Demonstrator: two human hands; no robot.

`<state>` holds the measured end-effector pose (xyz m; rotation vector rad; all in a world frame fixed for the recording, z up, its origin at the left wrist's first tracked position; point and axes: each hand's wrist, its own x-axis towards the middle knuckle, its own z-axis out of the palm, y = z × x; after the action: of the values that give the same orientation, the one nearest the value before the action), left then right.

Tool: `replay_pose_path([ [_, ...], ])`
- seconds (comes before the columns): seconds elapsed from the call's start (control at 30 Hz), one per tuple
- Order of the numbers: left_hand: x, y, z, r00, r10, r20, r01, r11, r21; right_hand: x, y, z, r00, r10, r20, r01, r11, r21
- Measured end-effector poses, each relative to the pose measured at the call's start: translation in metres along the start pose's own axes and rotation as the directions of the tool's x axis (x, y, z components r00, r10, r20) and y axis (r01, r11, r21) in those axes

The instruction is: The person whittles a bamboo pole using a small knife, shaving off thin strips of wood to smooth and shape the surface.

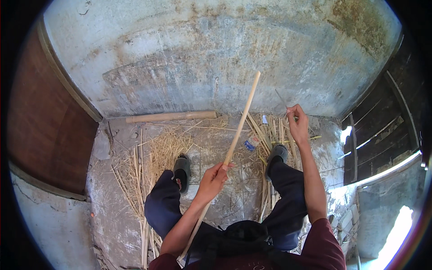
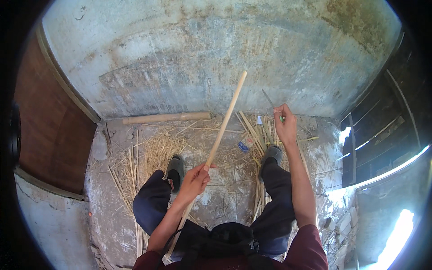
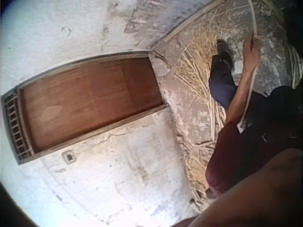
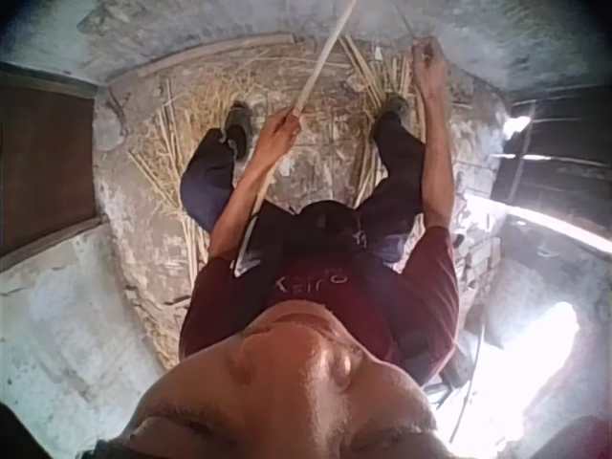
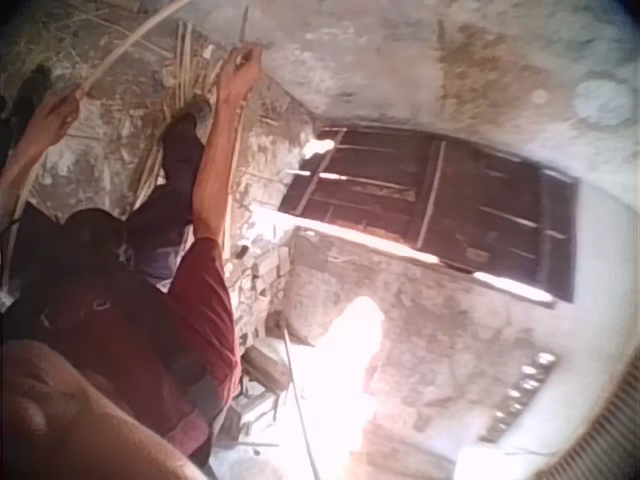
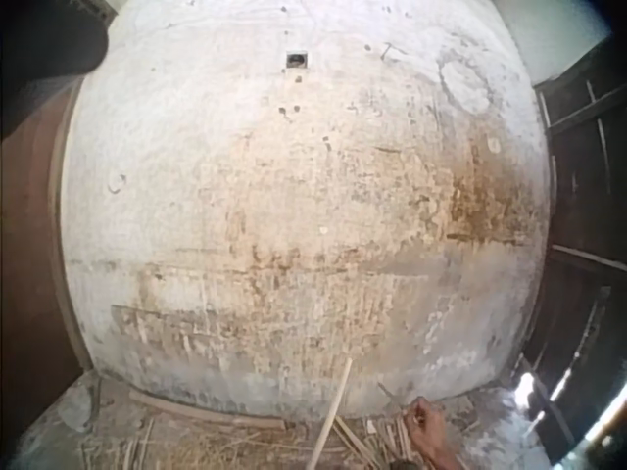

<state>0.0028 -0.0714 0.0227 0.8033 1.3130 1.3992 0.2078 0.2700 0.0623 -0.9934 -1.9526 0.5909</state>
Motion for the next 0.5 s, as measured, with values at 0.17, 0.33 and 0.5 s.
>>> replay_pose_path([
  [0.17,0.006,0.012,-0.004,0.995,-0.095,-0.040,0.092,0.993,-0.069,-0.024,-0.019,0.019,0.996,-0.066,0.063,0.057,0.990,0.132],
  [0.33,0.005,0.014,-0.003,0.994,-0.077,-0.071,0.071,0.994,-0.086,-0.061,-0.070,0.036,0.960,-0.130,0.249,0.061,0.962,0.266],
  [0.5,0.011,0.014,0.001,0.994,-0.045,-0.103,0.040,0.998,-0.050,-0.088,-0.090,0.051,0.797,-0.446,0.408,0.336,0.888,0.315],
])
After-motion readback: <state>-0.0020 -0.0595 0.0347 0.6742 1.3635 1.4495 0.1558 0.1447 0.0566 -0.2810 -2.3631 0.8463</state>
